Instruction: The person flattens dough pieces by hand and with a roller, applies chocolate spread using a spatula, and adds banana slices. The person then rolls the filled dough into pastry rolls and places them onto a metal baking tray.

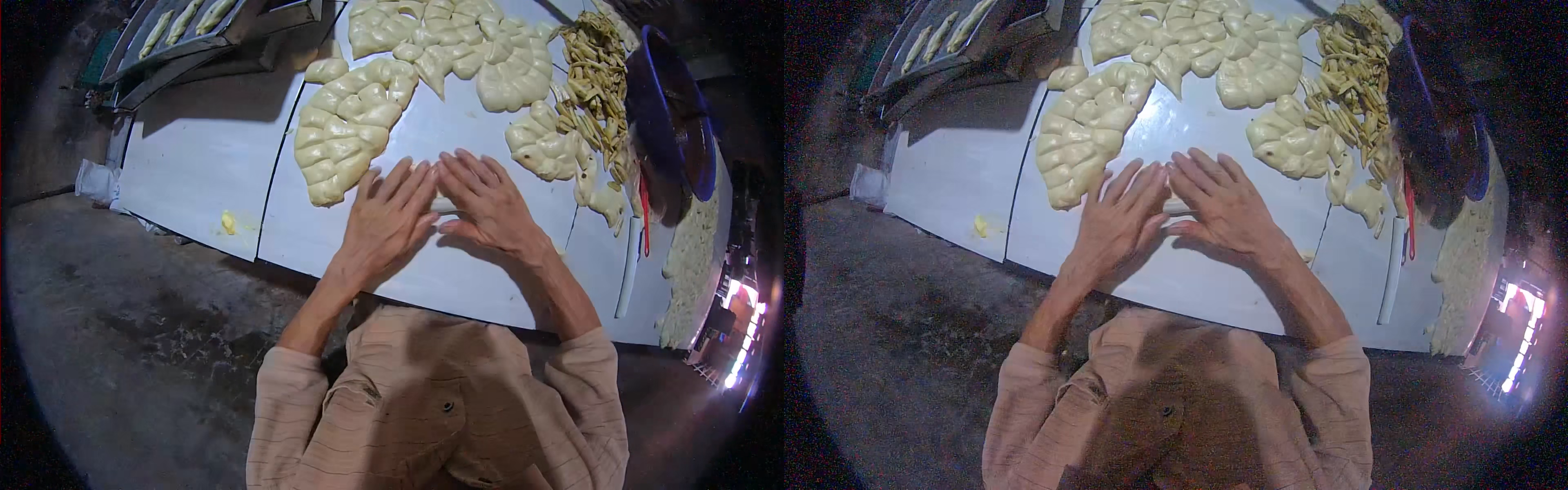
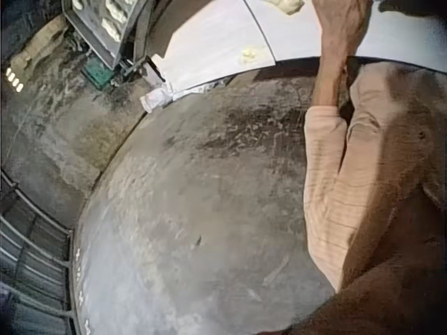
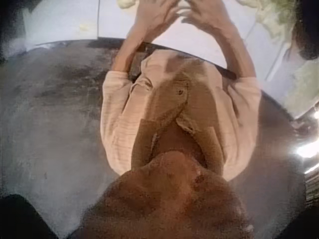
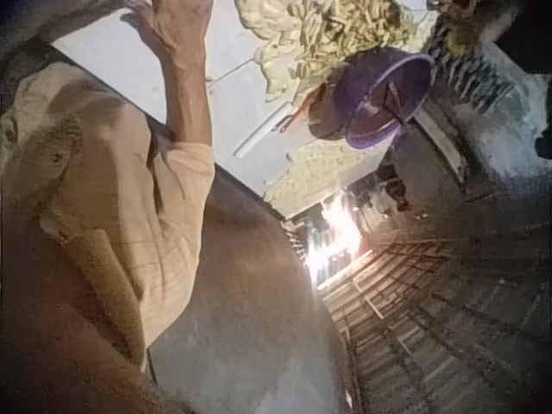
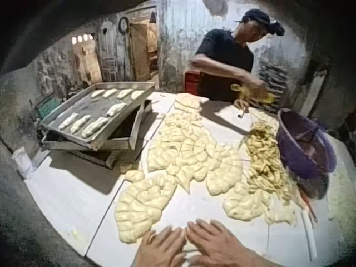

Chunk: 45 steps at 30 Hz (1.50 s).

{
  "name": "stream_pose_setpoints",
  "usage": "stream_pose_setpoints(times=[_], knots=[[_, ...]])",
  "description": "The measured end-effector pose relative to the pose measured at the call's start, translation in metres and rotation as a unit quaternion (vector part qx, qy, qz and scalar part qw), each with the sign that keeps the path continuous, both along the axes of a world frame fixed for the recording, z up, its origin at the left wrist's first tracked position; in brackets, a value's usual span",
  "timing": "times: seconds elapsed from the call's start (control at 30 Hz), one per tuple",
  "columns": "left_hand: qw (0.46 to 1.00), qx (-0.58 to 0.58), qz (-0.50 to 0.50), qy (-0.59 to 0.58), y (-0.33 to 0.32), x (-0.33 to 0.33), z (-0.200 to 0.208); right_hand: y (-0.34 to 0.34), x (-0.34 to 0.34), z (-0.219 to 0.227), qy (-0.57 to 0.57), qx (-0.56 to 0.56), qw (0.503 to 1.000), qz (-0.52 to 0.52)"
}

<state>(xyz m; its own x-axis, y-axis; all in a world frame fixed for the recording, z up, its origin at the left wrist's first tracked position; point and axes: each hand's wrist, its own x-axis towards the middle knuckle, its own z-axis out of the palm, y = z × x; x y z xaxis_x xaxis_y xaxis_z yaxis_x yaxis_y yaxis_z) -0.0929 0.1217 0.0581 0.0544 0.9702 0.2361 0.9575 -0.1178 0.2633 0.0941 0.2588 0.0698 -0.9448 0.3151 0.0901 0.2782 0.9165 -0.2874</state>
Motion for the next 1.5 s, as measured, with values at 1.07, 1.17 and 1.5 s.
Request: stream_pose_setpoints(times=[1.07, 1.17, 1.5], knots=[[0.991, 0.1, 0.057, -0.067, -0.016, -0.009, -0.001, -0.001, 0.008, 0.002, 0.153, -0.032, 0.987, -0.039], [0.995, 0.065, 0.058, -0.046, -0.002, -0.003, -0.005, 0.007, 0.005, -0.008, 0.092, -0.028, 0.994, -0.054], [0.987, 0.074, 0.138, -0.04, 0.013, -0.007, -0.011, 0.011, -0.011, -0.007, 0.089, 0.016, 0.991, -0.101]])
